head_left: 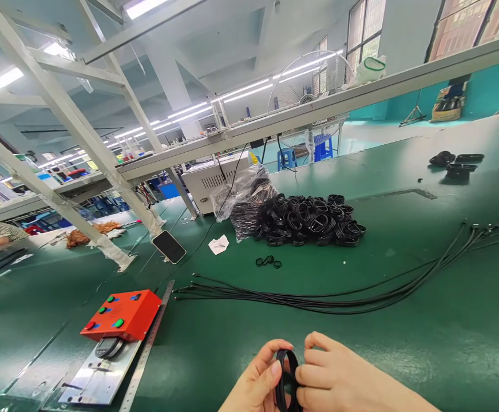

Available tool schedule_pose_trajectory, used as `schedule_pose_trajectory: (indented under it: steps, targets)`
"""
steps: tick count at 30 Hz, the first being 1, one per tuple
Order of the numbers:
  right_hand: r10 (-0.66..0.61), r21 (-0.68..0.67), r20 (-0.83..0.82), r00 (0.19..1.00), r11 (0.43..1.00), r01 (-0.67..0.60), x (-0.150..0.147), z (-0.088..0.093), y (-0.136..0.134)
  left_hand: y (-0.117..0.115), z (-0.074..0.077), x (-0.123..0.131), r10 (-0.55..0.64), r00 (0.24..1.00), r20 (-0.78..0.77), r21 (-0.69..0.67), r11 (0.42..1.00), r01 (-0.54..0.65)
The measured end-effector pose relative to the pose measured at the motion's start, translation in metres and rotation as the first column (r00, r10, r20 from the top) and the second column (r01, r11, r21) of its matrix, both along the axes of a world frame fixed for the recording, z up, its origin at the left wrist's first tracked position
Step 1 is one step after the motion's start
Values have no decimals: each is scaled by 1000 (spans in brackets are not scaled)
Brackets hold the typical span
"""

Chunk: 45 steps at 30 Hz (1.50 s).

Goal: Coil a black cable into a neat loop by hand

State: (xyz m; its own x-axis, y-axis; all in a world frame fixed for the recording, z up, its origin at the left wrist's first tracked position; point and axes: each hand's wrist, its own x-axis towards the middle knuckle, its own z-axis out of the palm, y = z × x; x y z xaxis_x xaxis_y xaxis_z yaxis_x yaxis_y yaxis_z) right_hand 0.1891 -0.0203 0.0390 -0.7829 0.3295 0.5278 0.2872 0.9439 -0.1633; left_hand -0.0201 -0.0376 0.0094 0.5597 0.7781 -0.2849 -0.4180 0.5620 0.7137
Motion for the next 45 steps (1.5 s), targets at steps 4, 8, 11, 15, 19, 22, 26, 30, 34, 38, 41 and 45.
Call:
schedule_pose_trajectory:
  steps: [4, 8, 11, 15, 19, 22, 26, 30, 34, 38, 41, 45]
  targets:
    - [51, 75, -43, 998, 996, -48, -3, -4, 1, -2, -2, -1, 29, 1000, 9, -30, 999, -29]
    - [74, 131, -34, 997, 989, -69, -5, -7, -1, -5, -1, -1, 58, 998, 35, -56, 997, -56]
    - [42, 83, -60, 997, 996, -37, -9, -10, -2, -7, -1, 0, 9, 997, 73, -52, 999, -6]
    - [-6, 28, -95, 995, 1000, 9, -14, -10, -5, -6, -4, 3, 16, 996, 90, -23, 1000, -14]
    - [-41, -105, -92, 995, 994, 31, -11, -5, -12, -3, -6, 3, 13, 996, 83, 5, 1000, -13]
    - [-27, -363, -213, 977, 930, -54, -4, 2, -15, -3, -6, 2, -13, 992, 123, 25, 1000, 10]
    - [-343, -772, -365, 865, 632, -76, 3, 9, -13, -1, 2, 1, -28, 993, 112, 38, 999, 23]
    - [-520, -913, -317, 793, 392, -108, -1, 8, -12, 3, 13, 1, -27, 999, 44, 15, 1000, 27]
    - [-557, -908, -283, 781, 418, -31, -7, 2, -22, 5, 16, 3, -19, 1000, 4, 45, 999, 18]
    - [-500, -848, -193, 844, 518, 114, -12, -5, -26, 4, 14, 4, 17, 994, -109, 111, 994, -4]
    - [-516, -828, -95, 851, 516, 220, -15, -9, -20, 3, 13, 3, 40, 956, -290, 222, 975, 27]
    - [-571, -788, 7, 821, 502, 356, -25, -11, -14, -3, 11, 11, 245, 724, -645, 432, 898, 81]
